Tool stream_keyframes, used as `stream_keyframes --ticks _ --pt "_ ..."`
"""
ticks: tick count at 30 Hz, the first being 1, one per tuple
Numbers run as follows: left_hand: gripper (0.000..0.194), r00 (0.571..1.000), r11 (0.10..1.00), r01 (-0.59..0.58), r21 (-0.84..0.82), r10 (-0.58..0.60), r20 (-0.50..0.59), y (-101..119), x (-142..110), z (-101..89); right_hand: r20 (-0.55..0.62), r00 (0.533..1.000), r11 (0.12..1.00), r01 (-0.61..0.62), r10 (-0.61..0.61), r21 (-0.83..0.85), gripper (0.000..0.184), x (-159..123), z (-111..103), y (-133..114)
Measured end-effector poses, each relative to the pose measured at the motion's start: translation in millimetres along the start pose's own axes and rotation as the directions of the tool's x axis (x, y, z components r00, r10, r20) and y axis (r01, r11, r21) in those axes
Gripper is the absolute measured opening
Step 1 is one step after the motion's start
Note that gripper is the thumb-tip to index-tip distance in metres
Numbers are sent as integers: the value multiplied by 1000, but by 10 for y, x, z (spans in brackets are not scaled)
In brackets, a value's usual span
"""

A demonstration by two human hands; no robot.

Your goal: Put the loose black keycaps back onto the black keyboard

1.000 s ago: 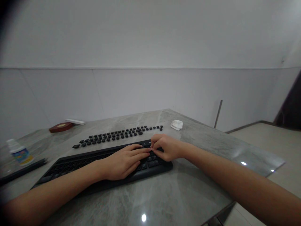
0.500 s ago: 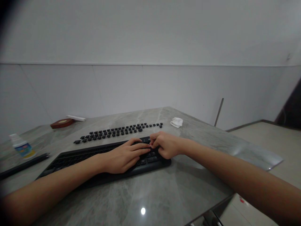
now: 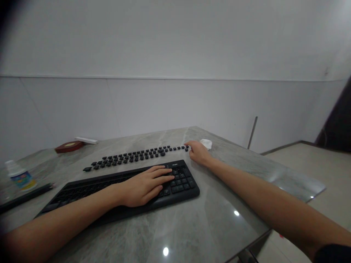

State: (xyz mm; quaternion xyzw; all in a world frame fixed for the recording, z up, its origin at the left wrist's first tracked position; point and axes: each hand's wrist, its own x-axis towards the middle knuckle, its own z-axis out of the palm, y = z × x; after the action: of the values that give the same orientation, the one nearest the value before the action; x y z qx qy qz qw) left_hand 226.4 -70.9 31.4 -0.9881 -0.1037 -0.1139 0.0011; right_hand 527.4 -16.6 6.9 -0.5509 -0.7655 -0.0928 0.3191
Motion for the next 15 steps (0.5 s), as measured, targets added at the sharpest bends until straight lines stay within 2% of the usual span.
stream_keyframes --ticks 2,5,9,15 --pt "44 1000 1000 7 -3 -7 -2 -3 -3 4 46 999 1000 2 -1 -21 56 10 74 85" --pt "44 1000 1000 8 -2 -8 -3 0 -2 0 119 993 999 27 -22 -41 58 -13 170 106" --pt "43 1000 1000 18 11 -18 9 18 1 -16 189 981 996 57 -43 -68 49 -21 208 75" --pt "43 1000 1000 29 13 -29 13 23 5 -27 240 969 993 83 -60 -88 31 18 132 63"
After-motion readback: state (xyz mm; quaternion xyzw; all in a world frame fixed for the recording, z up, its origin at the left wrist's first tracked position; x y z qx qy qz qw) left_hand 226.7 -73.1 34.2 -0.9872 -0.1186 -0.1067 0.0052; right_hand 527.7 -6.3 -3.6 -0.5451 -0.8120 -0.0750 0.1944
